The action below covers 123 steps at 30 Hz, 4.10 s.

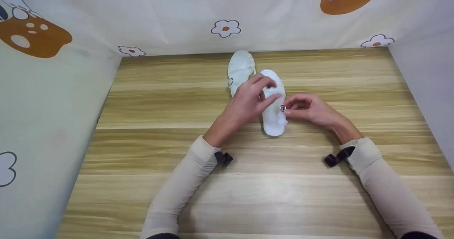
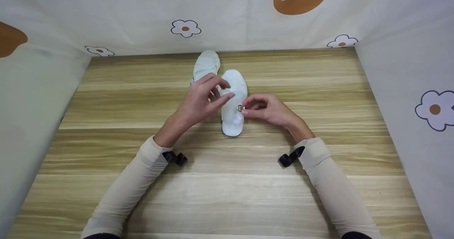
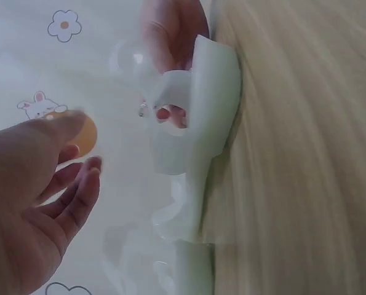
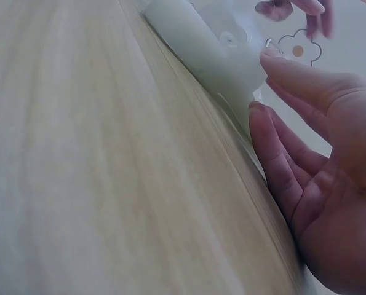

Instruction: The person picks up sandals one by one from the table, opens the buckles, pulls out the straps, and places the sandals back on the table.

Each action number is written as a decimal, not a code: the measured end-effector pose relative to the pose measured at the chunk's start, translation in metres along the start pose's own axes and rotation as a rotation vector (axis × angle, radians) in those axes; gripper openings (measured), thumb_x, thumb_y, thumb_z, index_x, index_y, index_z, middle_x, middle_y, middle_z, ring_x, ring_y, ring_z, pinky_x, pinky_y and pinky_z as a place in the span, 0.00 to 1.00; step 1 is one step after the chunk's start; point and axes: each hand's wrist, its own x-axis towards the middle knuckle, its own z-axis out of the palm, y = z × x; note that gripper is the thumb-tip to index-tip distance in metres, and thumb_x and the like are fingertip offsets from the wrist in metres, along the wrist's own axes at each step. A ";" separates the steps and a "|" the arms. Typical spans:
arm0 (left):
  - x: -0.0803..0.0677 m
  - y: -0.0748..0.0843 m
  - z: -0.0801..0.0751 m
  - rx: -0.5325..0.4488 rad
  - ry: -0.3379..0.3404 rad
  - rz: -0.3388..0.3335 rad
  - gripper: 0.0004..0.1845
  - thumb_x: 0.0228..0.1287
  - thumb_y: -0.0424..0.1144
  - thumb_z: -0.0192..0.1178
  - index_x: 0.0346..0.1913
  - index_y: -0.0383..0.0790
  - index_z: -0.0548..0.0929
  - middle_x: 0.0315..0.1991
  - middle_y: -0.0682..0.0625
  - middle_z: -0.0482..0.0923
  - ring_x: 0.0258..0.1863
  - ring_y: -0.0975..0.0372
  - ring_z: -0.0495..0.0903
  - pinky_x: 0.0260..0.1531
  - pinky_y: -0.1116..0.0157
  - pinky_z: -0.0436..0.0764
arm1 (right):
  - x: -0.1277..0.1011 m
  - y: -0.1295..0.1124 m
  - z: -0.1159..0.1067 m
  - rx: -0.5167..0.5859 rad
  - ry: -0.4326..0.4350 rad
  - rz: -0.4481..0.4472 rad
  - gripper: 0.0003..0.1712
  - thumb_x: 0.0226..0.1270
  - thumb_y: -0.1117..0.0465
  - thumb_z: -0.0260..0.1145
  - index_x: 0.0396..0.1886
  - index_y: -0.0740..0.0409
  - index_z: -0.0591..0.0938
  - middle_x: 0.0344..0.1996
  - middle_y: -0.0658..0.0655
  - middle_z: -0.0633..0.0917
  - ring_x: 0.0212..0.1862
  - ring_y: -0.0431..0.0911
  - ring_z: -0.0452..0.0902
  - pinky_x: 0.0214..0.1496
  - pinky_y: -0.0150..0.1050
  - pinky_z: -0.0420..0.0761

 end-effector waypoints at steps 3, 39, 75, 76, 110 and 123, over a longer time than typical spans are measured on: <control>-0.001 0.005 -0.005 0.076 -0.112 -0.141 0.12 0.80 0.46 0.65 0.45 0.38 0.84 0.37 0.47 0.88 0.33 0.61 0.86 0.34 0.69 0.84 | 0.000 0.000 0.000 -0.019 0.003 0.010 0.18 0.72 0.60 0.77 0.56 0.62 0.87 0.44 0.53 0.91 0.46 0.43 0.88 0.50 0.32 0.85; -0.010 0.002 0.036 0.033 -0.154 -0.293 0.15 0.82 0.43 0.61 0.63 0.40 0.79 0.22 0.55 0.73 0.22 0.66 0.75 0.23 0.70 0.72 | 0.002 -0.005 -0.002 0.050 0.126 0.030 0.25 0.74 0.63 0.74 0.66 0.68 0.81 0.69 0.58 0.81 0.60 0.42 0.85 0.58 0.30 0.86; 0.027 -0.025 0.081 -0.177 0.092 -0.385 0.21 0.83 0.29 0.47 0.73 0.38 0.73 0.74 0.41 0.76 0.78 0.51 0.72 0.81 0.54 0.67 | 0.051 -0.006 -0.004 0.060 0.396 0.021 0.22 0.80 0.65 0.66 0.68 0.69 0.79 0.60 0.53 0.83 0.65 0.43 0.80 0.63 0.26 0.80; 0.027 -0.023 0.080 -0.165 0.093 -0.375 0.21 0.83 0.28 0.46 0.73 0.38 0.73 0.75 0.40 0.75 0.80 0.50 0.70 0.82 0.54 0.65 | 0.051 -0.007 -0.004 0.061 0.399 0.020 0.21 0.80 0.65 0.66 0.67 0.70 0.79 0.60 0.53 0.83 0.64 0.43 0.80 0.62 0.26 0.80; -0.010 -0.047 -0.024 -0.295 0.334 -0.277 0.20 0.78 0.23 0.52 0.68 0.35 0.79 0.67 0.43 0.80 0.72 0.58 0.76 0.78 0.62 0.73 | 0.065 -0.084 0.076 0.074 0.341 -0.081 0.32 0.79 0.66 0.64 0.78 0.71 0.69 0.77 0.70 0.72 0.78 0.60 0.72 0.81 0.49 0.74; -0.040 -0.078 -0.020 -0.317 0.239 -0.513 0.20 0.80 0.29 0.55 0.70 0.36 0.77 0.72 0.40 0.75 0.70 0.49 0.81 0.72 0.57 0.80 | 0.096 -0.052 0.101 0.103 0.288 0.043 0.41 0.79 0.63 0.65 0.84 0.69 0.59 0.82 0.70 0.66 0.85 0.59 0.60 0.88 0.51 0.61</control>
